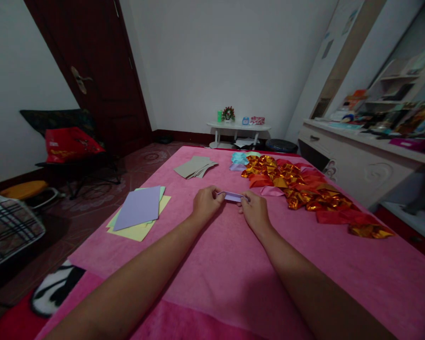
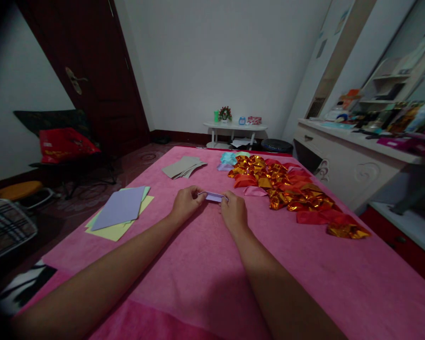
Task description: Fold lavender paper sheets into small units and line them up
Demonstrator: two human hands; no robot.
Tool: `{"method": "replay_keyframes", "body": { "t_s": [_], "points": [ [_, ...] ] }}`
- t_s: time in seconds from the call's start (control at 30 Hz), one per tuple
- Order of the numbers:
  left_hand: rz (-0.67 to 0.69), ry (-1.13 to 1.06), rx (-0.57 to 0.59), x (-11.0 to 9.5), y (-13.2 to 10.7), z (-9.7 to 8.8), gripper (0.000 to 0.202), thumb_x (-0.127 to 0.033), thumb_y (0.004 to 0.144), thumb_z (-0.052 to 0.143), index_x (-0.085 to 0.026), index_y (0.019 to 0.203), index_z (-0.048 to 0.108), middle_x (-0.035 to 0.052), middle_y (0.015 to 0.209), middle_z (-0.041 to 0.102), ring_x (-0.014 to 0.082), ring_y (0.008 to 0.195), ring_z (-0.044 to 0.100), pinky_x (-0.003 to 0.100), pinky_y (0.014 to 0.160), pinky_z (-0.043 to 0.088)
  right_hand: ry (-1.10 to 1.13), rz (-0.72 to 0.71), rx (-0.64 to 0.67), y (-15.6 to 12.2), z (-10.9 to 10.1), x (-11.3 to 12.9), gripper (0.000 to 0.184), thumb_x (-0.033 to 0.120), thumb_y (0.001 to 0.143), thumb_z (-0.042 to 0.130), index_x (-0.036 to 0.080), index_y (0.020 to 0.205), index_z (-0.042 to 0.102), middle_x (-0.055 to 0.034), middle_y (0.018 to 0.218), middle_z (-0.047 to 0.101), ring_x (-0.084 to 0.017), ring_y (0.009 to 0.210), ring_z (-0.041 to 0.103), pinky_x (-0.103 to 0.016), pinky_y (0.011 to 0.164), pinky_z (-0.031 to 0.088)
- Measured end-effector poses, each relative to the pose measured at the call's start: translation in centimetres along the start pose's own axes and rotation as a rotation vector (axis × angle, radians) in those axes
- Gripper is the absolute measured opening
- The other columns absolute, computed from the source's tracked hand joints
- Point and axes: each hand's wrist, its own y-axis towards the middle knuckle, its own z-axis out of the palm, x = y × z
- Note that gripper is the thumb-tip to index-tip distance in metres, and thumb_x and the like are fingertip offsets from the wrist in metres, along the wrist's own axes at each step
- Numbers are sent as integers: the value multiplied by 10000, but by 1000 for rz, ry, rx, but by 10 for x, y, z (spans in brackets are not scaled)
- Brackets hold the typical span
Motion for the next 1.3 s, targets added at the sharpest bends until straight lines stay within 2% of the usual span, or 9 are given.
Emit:
{"method": "replay_keyframes", "body": {
  "t_s": [0.1, 0.17, 0.23, 0.37, 0.6, 0.8, 1.0, 1.3],
  "points": [
    [42, 352, 29, -8, -5, -4, 359, -438, 850, 454, -176, 810, 696, 86, 745, 693, 202, 703, 620, 268, 589, 365, -19, 21, 23, -1, -1, 3, 213, 200, 847, 419, 196, 884, 629, -3, 676, 679, -120, 520, 615, -200, 528, 410],
    [71, 458, 92, -12, -7, -6, 392, -415, 887, 384, -187, 812, 695, 94, 780, 701, 208, 734, 632, 274, 600, 362, -122, 33, -5, -1, -2, 6, 211, 224, 866, 420, 184, 916, 621, -27, 703, 683, -138, 588, 629, -213, 566, 409],
    [87, 507, 133, -14, -8, -6, 398, -399, 898, 363, -192, 825, 695, 96, 813, 706, 209, 758, 637, 276, 613, 364, -278, 37, -28, -1, -3, 10, 225, 280, 889, 428, 167, 924, 619, -71, 755, 691, -170, 684, 641, -236, 616, 404],
    [103, 538, 166, -15, -8, -6, 464, -433, 918, 315, -190, 852, 704, 102, 845, 709, 214, 786, 639, 280, 638, 374, -515, 81, 14, -3, -5, 19, 311, 391, 919, 405, 164, 912, 618, -127, 844, 695, -225, 800, 647, -276, 647, 387],
    [112, 561, 161, -16, -8, -2, 643, -502, 942, 180, -175, 877, 730, 126, 851, 715, 229, 775, 650, 296, 642, 382, -641, 149, 15, -9, -6, 29, 366, 443, 938, 352, 170, 970, 594, -133, 887, 693, -255, 841, 662, -305, 652, 414],
    [129, 540, 175, -16, -7, -2, 636, -469, 954, 178, -164, 867, 730, 121, 857, 721, 215, 765, 651, 291, 631, 374, -681, 109, 15, -10, -4, 29, 343, 417, 952, 331, 181, 970, 580, -120, 862, 697, -254, 818, 667, -309, 654, 422],
    [163, 500, 192, -16, -6, -2, 610, -457, 958, 201, -161, 876, 728, 111, 850, 724, 194, 745, 643, 278, 631, 364, -657, 54, -7, -10, -3, 27, 300, 398, 942, 372, 187, 937, 585, -104, 823, 698, -234, 767, 657, -288, 625, 380],
    [180, 490, 189, -13, -7, 1, 588, -462, 953, 218, -175, 897, 729, 106, 840, 723, 195, 731, 636, 276, 607, 346, -306, 55, -84, -6, -6, 14, 394, 371, 954, 307, 187, 755, 593, -49, 694, 649, -143, 628, 559, -233, 577, 317]
  ]
}}
